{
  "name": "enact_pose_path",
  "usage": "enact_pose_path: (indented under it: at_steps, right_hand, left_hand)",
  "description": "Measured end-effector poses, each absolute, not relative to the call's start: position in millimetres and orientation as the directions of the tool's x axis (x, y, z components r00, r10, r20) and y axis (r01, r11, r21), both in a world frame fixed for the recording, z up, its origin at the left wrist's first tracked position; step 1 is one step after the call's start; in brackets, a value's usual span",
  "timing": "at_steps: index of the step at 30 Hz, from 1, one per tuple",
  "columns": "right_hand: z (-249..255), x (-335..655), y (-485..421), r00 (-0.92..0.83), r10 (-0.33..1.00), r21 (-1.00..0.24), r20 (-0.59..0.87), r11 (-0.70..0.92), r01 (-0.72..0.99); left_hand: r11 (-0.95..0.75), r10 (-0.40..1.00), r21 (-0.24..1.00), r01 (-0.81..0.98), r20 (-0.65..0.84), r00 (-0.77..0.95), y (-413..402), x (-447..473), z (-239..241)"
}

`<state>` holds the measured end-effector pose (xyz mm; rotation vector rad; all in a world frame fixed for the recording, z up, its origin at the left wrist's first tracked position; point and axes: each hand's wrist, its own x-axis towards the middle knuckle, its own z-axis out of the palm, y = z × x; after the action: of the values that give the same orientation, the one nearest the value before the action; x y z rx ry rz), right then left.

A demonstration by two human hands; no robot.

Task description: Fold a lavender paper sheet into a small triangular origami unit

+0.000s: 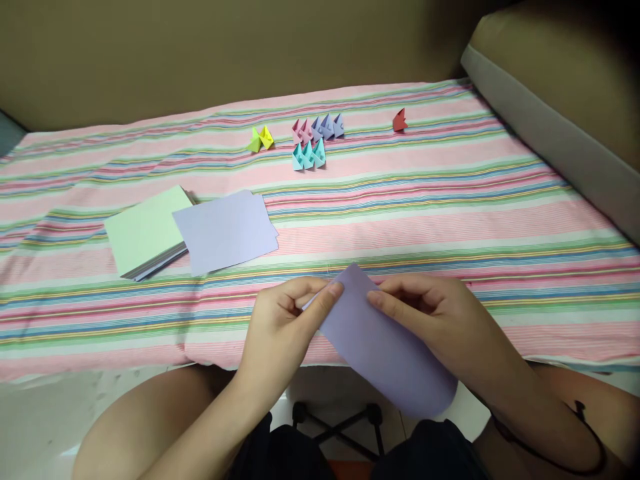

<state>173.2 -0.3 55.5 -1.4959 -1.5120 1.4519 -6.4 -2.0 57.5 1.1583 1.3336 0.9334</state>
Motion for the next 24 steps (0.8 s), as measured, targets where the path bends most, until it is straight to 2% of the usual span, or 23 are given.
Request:
enact_pose_path:
  at_steps: [24]
  right_hand:
    - [51.3, 176.0, 2.6, -0.25, 0.92, -0.93, -0.303, -0.228, 0.289]
  left_hand:
    - [0.32, 0.939, 0.939, 0.127, -0.332, 0.088, 0.2, -6.0, 53.7]
